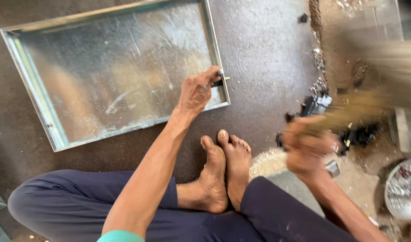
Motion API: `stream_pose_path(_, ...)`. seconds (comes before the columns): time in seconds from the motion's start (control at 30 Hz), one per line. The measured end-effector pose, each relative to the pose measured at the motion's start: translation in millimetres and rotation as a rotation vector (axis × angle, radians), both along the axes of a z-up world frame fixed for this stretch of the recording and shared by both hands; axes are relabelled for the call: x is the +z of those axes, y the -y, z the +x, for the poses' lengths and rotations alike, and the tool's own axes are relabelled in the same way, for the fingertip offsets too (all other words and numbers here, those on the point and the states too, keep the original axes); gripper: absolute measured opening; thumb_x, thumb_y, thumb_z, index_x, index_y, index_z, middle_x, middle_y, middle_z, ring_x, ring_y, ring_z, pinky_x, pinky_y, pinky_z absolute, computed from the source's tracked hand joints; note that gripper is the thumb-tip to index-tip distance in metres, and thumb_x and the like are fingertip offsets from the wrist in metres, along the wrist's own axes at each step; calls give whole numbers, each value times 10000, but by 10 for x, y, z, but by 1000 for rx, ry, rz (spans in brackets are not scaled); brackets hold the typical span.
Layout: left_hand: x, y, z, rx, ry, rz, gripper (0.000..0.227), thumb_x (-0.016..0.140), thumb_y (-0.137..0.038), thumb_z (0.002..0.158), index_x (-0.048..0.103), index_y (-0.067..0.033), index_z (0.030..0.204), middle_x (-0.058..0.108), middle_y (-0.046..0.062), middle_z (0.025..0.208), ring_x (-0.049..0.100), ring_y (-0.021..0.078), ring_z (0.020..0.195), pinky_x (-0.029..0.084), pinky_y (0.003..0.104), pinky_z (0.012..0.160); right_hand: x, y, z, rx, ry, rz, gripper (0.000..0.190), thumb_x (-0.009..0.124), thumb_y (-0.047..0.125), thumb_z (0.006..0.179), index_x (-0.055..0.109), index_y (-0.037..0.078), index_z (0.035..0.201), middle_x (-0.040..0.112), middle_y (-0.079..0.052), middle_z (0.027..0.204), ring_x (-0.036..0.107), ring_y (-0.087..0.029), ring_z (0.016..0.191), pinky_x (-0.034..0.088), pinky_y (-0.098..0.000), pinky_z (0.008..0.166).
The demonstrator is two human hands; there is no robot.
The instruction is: The person sits on the floor and uses a hammer to attach small metal locks to the edges of rectangular glass panels. They repeatedly pick up a lock, position it on the panel, and hammer it into place before moving to the next panel.
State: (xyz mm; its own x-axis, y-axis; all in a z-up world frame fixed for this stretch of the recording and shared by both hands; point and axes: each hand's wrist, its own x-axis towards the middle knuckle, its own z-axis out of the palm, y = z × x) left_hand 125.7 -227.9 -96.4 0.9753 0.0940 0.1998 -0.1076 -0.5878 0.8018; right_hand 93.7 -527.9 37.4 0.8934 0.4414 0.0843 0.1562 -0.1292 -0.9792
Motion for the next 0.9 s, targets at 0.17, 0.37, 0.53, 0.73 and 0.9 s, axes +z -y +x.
stream_pose_path(0.17, 82, -51, 44, -6, -38, -23, 254, 594, -64, 1033, 654, -173, 1254, 772, 52, 855, 733, 193, 638, 572, 340, 533, 159, -253, -24, -23, -120, -682, 521, 443, 466, 1093, 539, 34, 818, 487, -19, 555, 448, -109, 467, 342, -282, 402)
stream_pose_path(0.37, 190, 85, -59, 13, 114, -24, 268, 576, -1, 976, 659, -141, 1188, 755, 104, 954, 759, 285, 838, 590, 386, 676, 257, -263, -91, -39, -163, -756, 442, 479, 416, 1022, 574, 7, 883, 462, -103, 505, 446, -172, 430, 338, -358, 435)
stream_pose_path(0.53, 515, 20, 115, 121, 4, -21, 95, 631, -48, 1034, 656, -94, 1113, 730, 118, 877, 726, 289, 807, 544, 430, 671, 210, -32, -72, -250, -300, -606, 376, 502, 361, 1032, 589, 31, 874, 504, 1, 591, 446, -94, 496, 355, -278, 448)
stream_pose_path(0.73, 475, 1289, 113, -534, -450, -396, 284, 574, -32, 909, 710, -133, 1137, 692, 19, 1141, 682, 197, 982, 570, 321, 805, 50, 1133, -438, -553, -412, -387, 429, 492, 365, 1088, 494, 37, 811, 440, 15, 639, 390, -64, 524, 320, -243, 447)
stream_pose_path(0.9, 133, 2445, 275, -747, 217, 385, 201, 673, -62, 789, 693, -49, 989, 633, 89, 1077, 597, 268, 1065, 508, 391, 906, 41, 1316, -442, -689, -467, -372, 430, 453, 378, 1082, 476, 56, 797, 442, -10, 590, 397, -89, 437, 301, -249, 368)
